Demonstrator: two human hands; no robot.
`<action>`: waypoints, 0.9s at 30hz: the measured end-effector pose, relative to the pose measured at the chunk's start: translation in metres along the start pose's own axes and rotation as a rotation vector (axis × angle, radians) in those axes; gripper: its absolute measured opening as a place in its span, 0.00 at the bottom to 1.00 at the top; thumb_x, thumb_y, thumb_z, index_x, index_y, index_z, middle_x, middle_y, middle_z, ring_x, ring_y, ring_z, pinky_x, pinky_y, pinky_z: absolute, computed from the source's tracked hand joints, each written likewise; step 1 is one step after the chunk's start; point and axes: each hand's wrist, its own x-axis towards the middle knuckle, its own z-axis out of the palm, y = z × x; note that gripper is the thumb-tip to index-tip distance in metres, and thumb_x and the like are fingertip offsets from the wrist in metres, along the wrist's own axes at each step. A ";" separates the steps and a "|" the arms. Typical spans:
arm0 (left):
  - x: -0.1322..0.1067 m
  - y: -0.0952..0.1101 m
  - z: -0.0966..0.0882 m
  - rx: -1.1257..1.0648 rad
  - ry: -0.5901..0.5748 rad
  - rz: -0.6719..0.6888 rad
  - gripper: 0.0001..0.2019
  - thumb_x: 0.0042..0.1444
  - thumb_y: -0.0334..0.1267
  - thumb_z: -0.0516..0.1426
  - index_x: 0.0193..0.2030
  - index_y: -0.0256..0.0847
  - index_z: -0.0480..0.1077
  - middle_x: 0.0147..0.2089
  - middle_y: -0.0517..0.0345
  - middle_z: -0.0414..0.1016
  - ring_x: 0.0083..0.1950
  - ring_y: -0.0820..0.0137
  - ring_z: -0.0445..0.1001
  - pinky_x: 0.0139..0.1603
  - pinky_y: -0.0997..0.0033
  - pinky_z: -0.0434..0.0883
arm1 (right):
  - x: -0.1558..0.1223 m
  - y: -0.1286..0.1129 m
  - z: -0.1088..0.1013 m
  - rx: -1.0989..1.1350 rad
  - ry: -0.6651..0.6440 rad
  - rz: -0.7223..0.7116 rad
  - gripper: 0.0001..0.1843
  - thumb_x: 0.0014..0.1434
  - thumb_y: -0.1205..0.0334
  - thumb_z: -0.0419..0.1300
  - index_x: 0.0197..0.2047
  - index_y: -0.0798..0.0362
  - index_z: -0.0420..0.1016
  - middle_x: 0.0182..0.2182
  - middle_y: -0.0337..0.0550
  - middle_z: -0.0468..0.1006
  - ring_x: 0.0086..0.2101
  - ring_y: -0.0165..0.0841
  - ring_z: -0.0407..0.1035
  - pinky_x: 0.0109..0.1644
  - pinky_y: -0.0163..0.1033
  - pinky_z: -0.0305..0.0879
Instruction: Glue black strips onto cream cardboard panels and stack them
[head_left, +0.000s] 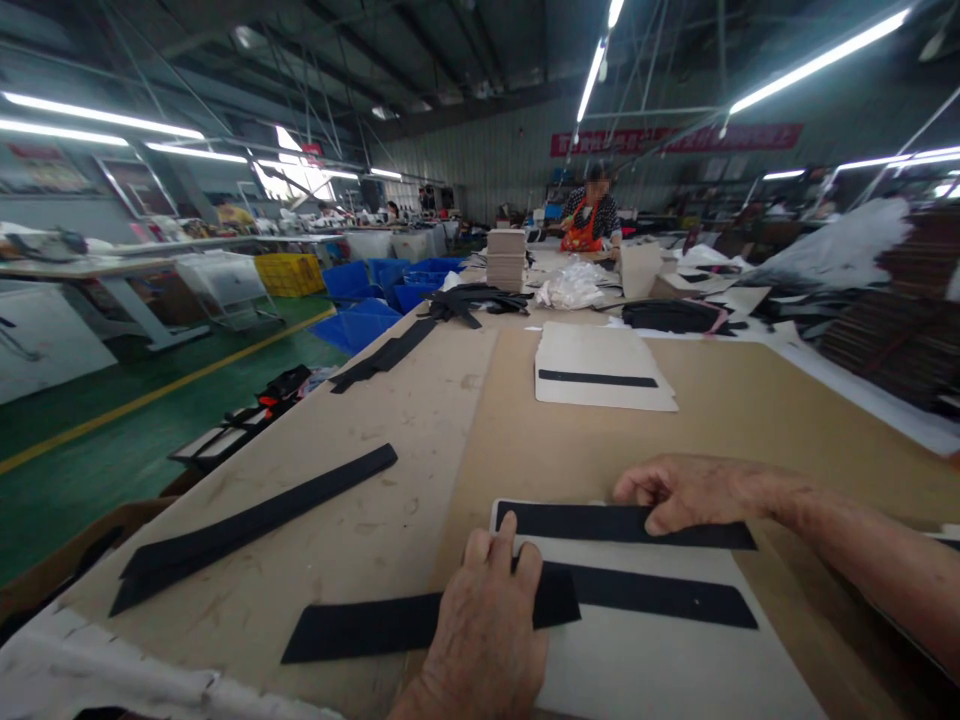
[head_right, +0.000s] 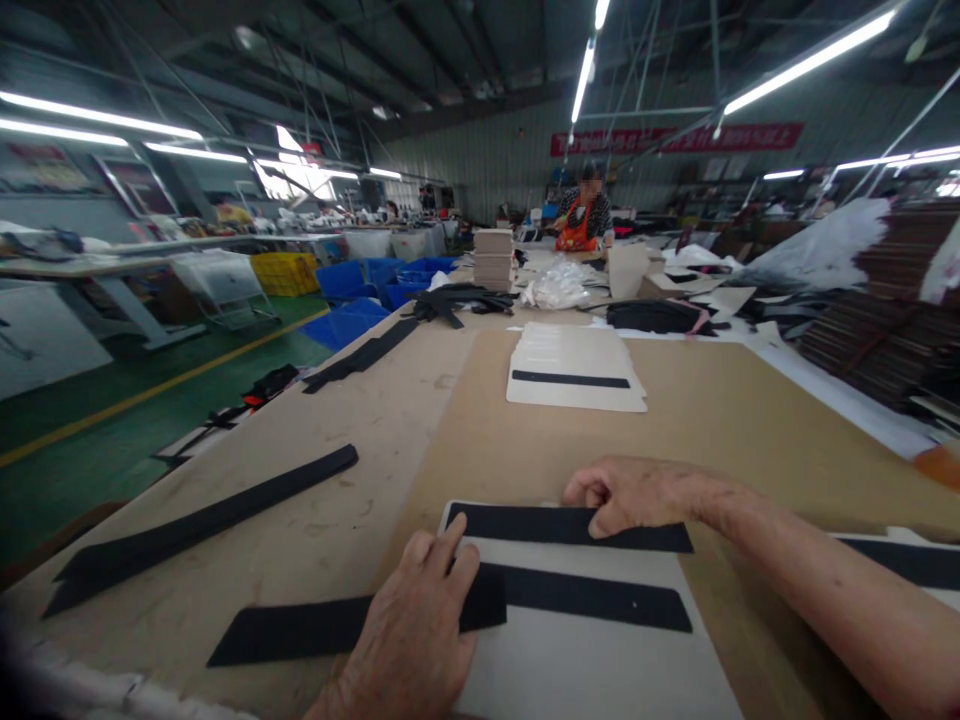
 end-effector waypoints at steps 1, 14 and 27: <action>0.000 0.000 0.001 0.011 0.010 0.004 0.26 0.49 0.36 0.57 0.58 0.40 0.68 0.70 0.46 0.58 0.62 0.51 0.61 0.61 0.53 0.66 | -0.009 0.010 -0.003 0.015 -0.001 0.021 0.14 0.49 0.63 0.60 0.41 0.51 0.74 0.32 0.37 0.76 0.28 0.30 0.68 0.30 0.33 0.60; 0.004 0.001 0.000 0.193 -0.012 0.037 0.28 0.47 0.29 0.55 0.58 0.39 0.70 0.69 0.45 0.60 0.59 0.54 0.65 0.63 0.52 0.63 | -0.033 0.082 0.032 -0.095 0.564 0.126 0.08 0.53 0.56 0.60 0.36 0.50 0.71 0.30 0.36 0.75 0.32 0.32 0.67 0.35 0.36 0.59; 0.007 -0.004 0.002 0.220 -0.003 0.059 0.26 0.48 0.34 0.54 0.58 0.39 0.70 0.69 0.46 0.60 0.60 0.55 0.65 0.63 0.52 0.63 | -0.039 0.070 0.038 -0.112 0.596 0.139 0.06 0.52 0.59 0.60 0.34 0.51 0.71 0.28 0.35 0.75 0.30 0.31 0.67 0.33 0.35 0.59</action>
